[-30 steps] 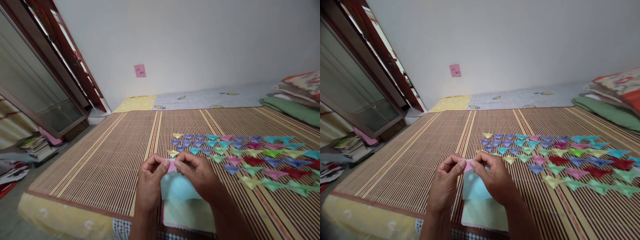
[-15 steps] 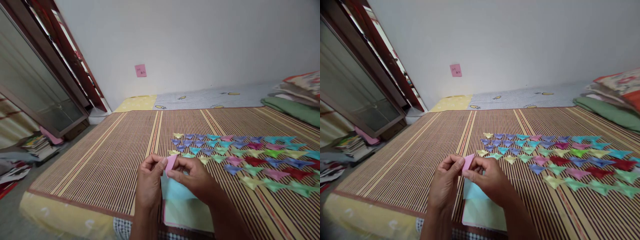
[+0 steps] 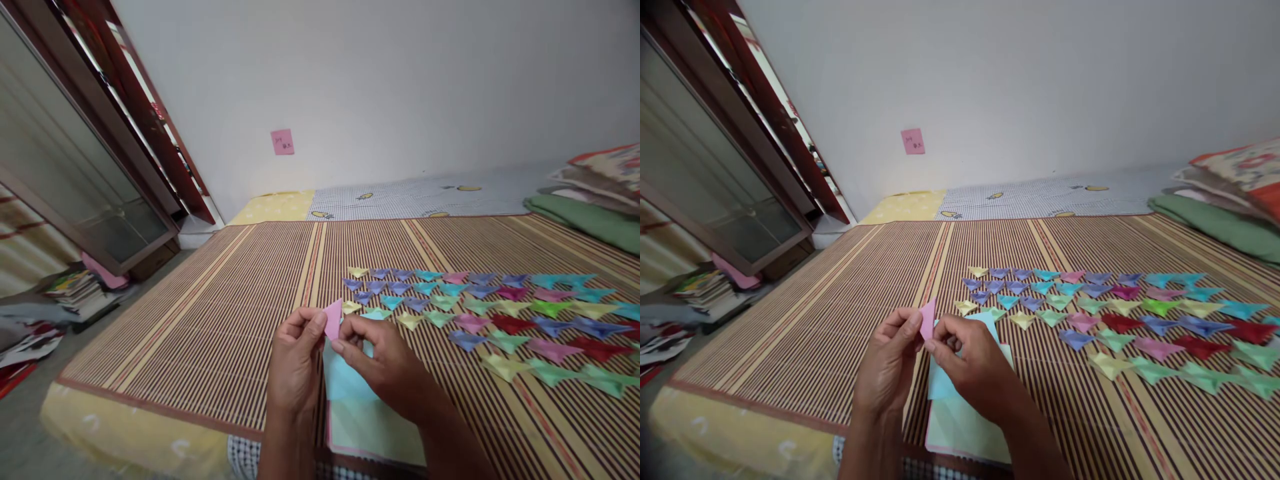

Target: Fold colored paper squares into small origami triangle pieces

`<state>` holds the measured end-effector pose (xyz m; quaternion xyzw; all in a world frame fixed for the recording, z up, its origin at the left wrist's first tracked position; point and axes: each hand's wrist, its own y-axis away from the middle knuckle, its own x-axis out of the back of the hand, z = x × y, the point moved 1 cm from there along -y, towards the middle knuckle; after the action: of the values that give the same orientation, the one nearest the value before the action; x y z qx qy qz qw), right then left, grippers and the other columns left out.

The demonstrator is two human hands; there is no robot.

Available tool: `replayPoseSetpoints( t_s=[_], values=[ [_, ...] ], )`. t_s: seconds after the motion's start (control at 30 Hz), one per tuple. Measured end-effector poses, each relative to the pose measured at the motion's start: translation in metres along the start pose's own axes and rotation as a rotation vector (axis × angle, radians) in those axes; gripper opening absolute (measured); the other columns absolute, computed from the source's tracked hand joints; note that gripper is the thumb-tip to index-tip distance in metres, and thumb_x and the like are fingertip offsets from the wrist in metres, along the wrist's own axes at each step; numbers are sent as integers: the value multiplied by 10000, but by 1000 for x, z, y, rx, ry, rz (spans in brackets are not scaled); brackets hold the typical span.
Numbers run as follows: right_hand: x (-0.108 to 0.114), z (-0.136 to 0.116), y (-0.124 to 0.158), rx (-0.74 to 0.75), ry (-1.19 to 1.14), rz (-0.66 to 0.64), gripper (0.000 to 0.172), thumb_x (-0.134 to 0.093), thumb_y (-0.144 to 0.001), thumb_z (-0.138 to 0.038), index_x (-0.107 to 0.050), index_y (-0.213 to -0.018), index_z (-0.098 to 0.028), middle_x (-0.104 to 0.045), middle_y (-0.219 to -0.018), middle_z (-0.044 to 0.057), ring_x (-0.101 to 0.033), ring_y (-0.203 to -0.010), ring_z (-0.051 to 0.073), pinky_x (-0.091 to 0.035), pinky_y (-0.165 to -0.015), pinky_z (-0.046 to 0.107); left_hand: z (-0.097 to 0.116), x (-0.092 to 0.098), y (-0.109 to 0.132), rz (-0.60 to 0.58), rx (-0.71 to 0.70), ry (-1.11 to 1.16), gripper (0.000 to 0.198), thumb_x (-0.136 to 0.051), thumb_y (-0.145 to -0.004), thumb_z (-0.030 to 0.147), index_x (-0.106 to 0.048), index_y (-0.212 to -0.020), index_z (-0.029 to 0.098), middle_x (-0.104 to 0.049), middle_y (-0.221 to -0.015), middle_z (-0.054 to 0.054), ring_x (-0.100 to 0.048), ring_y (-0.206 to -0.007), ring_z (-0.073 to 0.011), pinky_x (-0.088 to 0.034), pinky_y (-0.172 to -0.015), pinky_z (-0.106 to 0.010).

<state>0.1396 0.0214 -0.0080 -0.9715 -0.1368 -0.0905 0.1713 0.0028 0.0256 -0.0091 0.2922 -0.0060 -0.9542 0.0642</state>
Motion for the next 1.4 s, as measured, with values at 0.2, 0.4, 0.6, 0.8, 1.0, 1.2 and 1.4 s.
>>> replayPoseSetpoints(
  t_s=[0.2, 0.4, 0.6, 0.8, 1.0, 1.2, 1.4],
  values=[
    [11, 3, -1, 49, -69, 157, 151, -634, -926, -260, -651, -786, -206, -597, -712, -33, -521, -678, 133, -406, -645, 265, -2, 3, -1, -73, -10, -37, 335, -942, -650, 373, -732, -741, 128, -583, -530, 45, -435, -482, -45, -339, -487, -146],
    [5, -1, -3, 56, -86, 178, 105, -596, -919, -205, -662, -838, -204, -640, -745, -14, -582, -716, 154, -462, -686, 284, -7, 2, -1, -98, -46, -60, 289, -885, -731, 378, -739, -774, 132, -588, -541, 39, -436, -499, -55, -372, -532, -164],
    [-6, -10, -1, 239, 225, 466, 185, -579, -908, -143, -607, -740, -217, -574, -683, -12, -531, -641, 150, -433, -618, 279, -11, -8, 5, 119, -241, -213, 251, -882, -726, 291, -681, -837, 188, -641, -651, 39, -559, -574, -98, -448, -561, -192],
    [-10, -9, -2, 428, 373, 570, 167, -567, -934, -86, -632, -848, -213, -608, -738, 4, -557, -647, 147, -464, -616, 275, -8, -18, 19, 35, -411, -489, 96, -681, -932, 286, -729, -954, 206, -719, -943, -51, -693, -881, -199, -554, -804, -302],
    [-9, -5, -1, 445, 428, 594, 152, -579, -951, -90, -645, -903, -217, -650, -779, 16, -592, -661, 152, -497, -623, 288, -7, -19, 22, 21, -438, -668, 151, -696, -935, 313, -715, -1062, 235, -725, -1035, -66, -685, -903, -213, -539, -777, -299],
    [-10, -8, 0, 387, 364, 605, 150, -596, -926, -86, -657, -904, -222, -630, -748, -4, -577, -650, 143, -500, -612, 276, -9, -16, 20, 18, -451, -644, 137, -674, -943, 261, -733, -1065, 241, -739, -1020, -63, -702, -915, -217, -553, -808, -308],
    [-10, -9, 1, 286, 160, 613, 220, -563, -865, -56, -692, -888, -233, -673, -784, -19, -637, -706, 142, -505, -626, 258, -12, -16, 23, 78, -456, -532, 163, -667, -924, 216, -783, -1033, 248, -749, -982, -40, -702, -884, -183, -561, -815, -282]
  ],
)
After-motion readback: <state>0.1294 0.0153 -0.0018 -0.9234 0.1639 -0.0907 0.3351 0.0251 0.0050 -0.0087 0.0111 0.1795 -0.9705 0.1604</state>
